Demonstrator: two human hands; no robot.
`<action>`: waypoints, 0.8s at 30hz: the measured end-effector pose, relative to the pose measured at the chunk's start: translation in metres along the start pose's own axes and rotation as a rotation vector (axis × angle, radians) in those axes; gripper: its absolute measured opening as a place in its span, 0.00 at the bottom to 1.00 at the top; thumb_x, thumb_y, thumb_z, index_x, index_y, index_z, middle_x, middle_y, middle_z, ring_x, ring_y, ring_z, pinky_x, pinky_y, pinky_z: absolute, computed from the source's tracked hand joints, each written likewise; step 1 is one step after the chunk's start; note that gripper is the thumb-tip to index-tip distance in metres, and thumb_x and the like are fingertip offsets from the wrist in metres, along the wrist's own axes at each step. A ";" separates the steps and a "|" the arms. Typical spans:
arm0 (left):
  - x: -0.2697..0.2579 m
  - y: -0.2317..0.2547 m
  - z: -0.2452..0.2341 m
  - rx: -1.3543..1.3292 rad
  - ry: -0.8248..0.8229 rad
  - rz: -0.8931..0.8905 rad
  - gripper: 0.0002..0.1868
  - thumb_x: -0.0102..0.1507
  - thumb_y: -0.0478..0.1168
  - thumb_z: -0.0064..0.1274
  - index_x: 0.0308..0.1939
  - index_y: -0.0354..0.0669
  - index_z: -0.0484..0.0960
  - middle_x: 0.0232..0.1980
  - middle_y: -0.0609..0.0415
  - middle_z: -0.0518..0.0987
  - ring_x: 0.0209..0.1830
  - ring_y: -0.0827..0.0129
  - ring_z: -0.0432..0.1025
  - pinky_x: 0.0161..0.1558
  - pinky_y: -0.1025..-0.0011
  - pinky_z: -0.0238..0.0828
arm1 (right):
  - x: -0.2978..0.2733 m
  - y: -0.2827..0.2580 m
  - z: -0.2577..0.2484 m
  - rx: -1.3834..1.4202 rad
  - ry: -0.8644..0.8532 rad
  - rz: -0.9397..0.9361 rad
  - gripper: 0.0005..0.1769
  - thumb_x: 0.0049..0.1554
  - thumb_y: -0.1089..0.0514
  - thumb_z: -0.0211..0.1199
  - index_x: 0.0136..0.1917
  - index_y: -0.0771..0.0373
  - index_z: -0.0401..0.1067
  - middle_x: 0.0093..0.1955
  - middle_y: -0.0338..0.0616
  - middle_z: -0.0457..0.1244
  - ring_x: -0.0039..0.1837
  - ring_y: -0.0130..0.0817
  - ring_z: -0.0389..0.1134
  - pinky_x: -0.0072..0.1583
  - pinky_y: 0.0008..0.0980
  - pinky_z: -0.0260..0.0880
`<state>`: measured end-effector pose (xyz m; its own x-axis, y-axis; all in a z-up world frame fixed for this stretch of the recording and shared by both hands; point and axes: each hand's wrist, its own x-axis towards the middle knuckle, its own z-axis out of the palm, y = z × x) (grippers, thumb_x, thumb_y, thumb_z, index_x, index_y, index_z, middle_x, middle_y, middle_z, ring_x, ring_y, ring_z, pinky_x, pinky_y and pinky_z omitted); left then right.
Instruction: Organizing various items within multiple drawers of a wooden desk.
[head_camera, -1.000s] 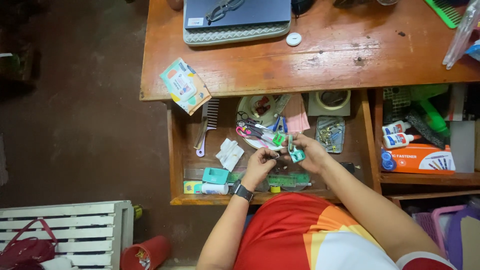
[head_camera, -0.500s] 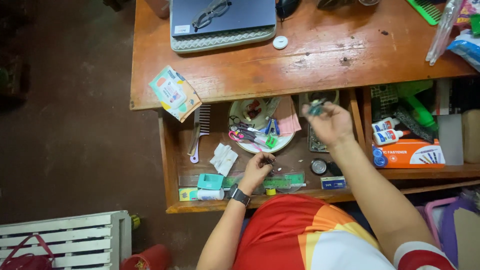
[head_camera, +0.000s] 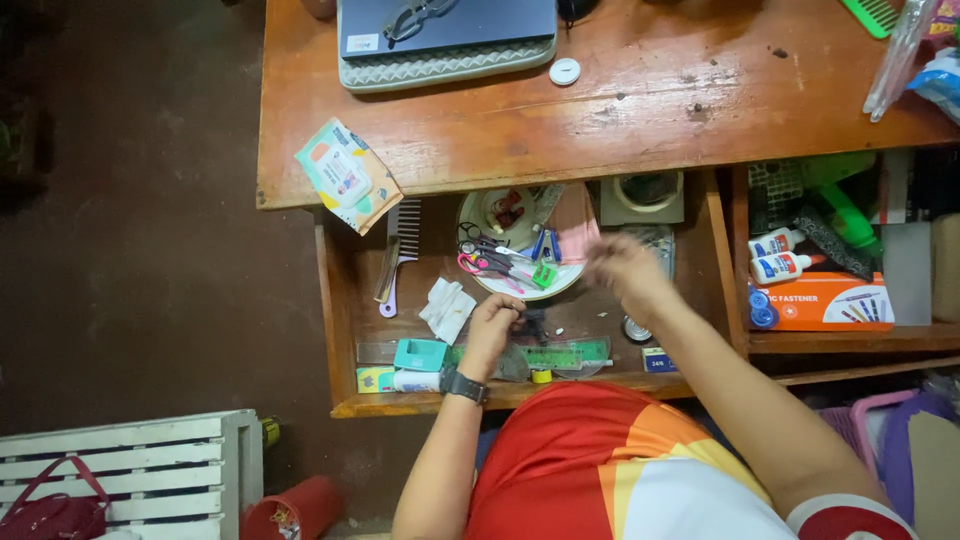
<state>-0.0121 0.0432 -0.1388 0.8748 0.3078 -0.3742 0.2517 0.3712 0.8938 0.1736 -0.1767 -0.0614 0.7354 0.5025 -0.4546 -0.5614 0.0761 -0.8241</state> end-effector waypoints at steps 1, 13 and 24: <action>-0.003 0.009 -0.002 -0.001 0.003 0.001 0.07 0.62 0.30 0.47 0.40 0.37 0.81 0.36 0.59 0.80 0.34 0.76 0.73 0.38 0.77 0.71 | -0.005 0.008 0.005 -0.001 -0.003 0.001 0.20 0.53 0.70 0.62 0.60 0.71 0.71 0.48 0.48 0.69 0.50 0.44 0.70 0.51 0.36 0.70; -0.025 0.037 -0.029 -0.005 0.052 -0.049 0.07 0.61 0.34 0.52 0.42 0.37 0.78 0.37 0.57 0.81 0.35 0.76 0.75 0.39 0.77 0.73 | -0.054 0.013 0.065 -1.540 -0.610 -0.586 0.14 0.52 0.60 0.58 0.53 0.59 0.74 0.58 0.51 0.61 0.62 0.51 0.65 0.59 0.46 0.68; -0.031 0.049 0.004 0.588 0.067 0.129 0.12 0.58 0.34 0.59 0.44 0.38 0.77 0.36 0.56 0.79 0.35 0.73 0.74 0.40 0.74 0.72 | -0.047 0.038 0.047 -1.819 -0.471 -0.578 0.10 0.56 0.59 0.56 0.50 0.62 0.70 0.48 0.49 0.67 0.52 0.46 0.71 0.50 0.44 0.73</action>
<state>-0.0251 0.0489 -0.0823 0.8903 0.3797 -0.2514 0.3488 -0.2136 0.9125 0.0999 -0.1569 -0.0553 0.3416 0.9202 -0.1913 0.8841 -0.3837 -0.2666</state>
